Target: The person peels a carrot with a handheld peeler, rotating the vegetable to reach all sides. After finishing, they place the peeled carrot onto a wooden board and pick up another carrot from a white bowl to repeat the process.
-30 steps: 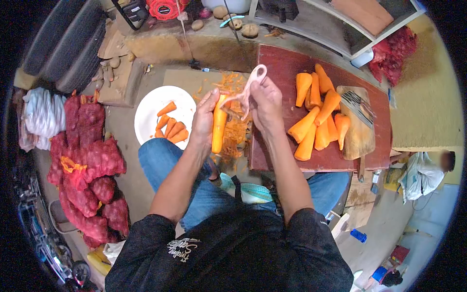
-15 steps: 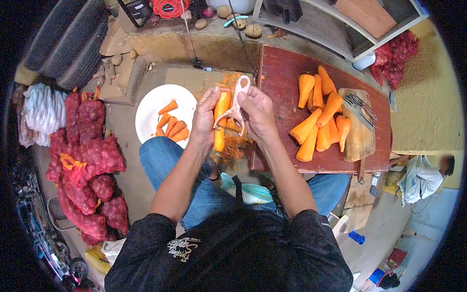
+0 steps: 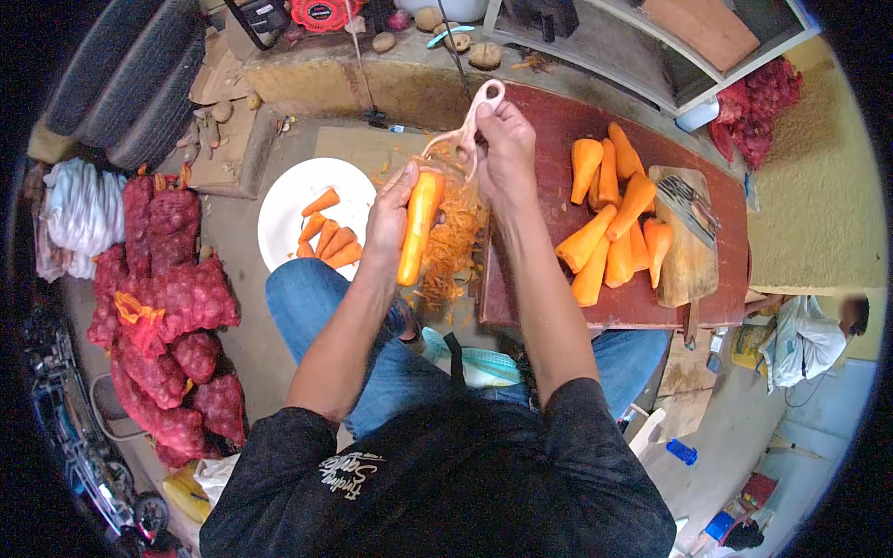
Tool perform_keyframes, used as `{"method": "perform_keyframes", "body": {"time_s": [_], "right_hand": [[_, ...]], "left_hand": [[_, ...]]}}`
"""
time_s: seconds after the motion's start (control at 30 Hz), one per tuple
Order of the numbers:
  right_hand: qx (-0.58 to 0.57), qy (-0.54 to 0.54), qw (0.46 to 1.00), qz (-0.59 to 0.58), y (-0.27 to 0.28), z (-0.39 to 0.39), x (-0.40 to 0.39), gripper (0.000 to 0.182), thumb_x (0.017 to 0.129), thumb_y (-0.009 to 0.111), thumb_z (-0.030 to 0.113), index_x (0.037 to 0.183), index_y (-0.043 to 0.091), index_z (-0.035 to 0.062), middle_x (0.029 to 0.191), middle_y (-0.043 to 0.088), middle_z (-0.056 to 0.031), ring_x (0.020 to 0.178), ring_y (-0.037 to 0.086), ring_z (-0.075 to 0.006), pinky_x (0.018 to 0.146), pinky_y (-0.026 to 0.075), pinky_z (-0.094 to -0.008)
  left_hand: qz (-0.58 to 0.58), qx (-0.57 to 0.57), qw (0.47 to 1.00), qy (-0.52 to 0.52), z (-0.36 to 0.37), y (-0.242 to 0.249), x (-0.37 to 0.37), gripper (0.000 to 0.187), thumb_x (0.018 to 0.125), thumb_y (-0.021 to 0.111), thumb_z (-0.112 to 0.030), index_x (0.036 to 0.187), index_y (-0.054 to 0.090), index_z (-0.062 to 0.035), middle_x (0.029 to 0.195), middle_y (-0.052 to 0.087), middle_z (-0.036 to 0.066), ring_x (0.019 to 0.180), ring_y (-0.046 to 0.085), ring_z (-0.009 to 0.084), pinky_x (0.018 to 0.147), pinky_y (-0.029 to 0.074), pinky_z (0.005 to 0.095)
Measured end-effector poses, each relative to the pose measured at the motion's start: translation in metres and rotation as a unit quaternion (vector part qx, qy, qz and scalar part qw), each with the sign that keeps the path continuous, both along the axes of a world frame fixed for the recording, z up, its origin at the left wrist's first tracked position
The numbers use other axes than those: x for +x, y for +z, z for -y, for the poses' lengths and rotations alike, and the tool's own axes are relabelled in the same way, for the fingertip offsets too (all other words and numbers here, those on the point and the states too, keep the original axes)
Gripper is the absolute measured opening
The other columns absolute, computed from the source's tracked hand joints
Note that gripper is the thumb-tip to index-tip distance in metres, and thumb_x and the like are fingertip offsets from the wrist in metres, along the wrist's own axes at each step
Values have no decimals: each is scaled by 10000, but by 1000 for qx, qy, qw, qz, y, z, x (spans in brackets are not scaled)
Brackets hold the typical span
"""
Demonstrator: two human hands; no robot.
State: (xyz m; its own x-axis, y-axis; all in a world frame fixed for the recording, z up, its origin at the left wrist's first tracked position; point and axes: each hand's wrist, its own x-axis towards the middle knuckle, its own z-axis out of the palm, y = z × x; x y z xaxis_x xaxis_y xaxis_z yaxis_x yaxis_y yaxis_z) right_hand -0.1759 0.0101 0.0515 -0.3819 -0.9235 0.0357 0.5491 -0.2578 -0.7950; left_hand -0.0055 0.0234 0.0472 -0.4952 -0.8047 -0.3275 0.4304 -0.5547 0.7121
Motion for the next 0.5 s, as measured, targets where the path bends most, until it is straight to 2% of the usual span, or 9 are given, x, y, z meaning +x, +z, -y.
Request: {"method": "perform_keyframes", "body": {"time_s": [0.03, 0.1, 0.17, 0.27, 0.3, 0.4, 0.5], "right_hand": [[-5, -12, 1000, -6, -9, 7, -7, 152, 995, 589, 174, 970, 540, 33, 749, 606, -62, 578, 608, -145, 477, 514, -280], [9, -38, 999, -14, -24, 11, -19, 153, 984, 605, 166, 987, 538, 28, 766, 608, -65, 581, 606, -147, 484, 511, -272], [29, -50, 998, -22, -35, 7, -28, 125, 980, 593, 130, 1003, 535, 22, 775, 606, -66, 581, 604, -151, 490, 509, -268], [78, -31, 995, -51, -17, -26, -10, 96, 980, 572, 103, 1011, 537, 20, 784, 612, -66, 597, 610, -148, 493, 508, -266], [76, -13, 996, -36, -18, -39, -5, 131, 981, 583, 127, 1043, 541, 19, 814, 623, -70, 627, 628, -150, 502, 524, -270], [57, 41, 996, 52, -9, -74, 21, 206, 987, 594, 200, 1106, 540, 41, 834, 642, -83, 609, 632, -162, 475, 541, -291], [49, 84, 992, 77, 0, -94, 40, 272, 968, 631, 227, 1141, 531, 42, 872, 653, -98, 593, 629, -156, 469, 539, -282]], "left_hand": [[-11, 1, 1000, 2, -2, -1, -1, 295, 1040, 492, -330, 1070, 605, -59, 839, 602, 50, 667, 588, 125, 564, 523, 271], [-36, 3, 999, 5, -4, -3, -5, 305, 1037, 495, -350, 1052, 596, -62, 814, 585, 42, 634, 569, 107, 530, 501, 267], [-46, -8, 999, 0, 1, -13, -4, 340, 1040, 483, -363, 1099, 595, -47, 838, 599, 60, 652, 580, 133, 546, 512, 276], [-14, -4, 999, 48, 9, -17, -3, 386, 1046, 460, -389, 1152, 577, -37, 849, 607, 82, 641, 584, 152, 550, 516, 279], [5, 1, 998, 70, 11, -17, -3, 400, 1048, 451, -399, 1167, 568, -36, 849, 608, 88, 631, 584, 155, 549, 516, 278], [-56, 73, 994, 50, 16, -19, 5, 417, 1055, 425, -412, 1194, 548, -39, 845, 608, 104, 587, 575, 168, 549, 520, 287], [-44, 56, 996, 50, 16, -24, 3, 437, 1058, 404, -429, 1192, 555, -42, 842, 604, 106, 561, 566, 173, 550, 523, 312]]}}
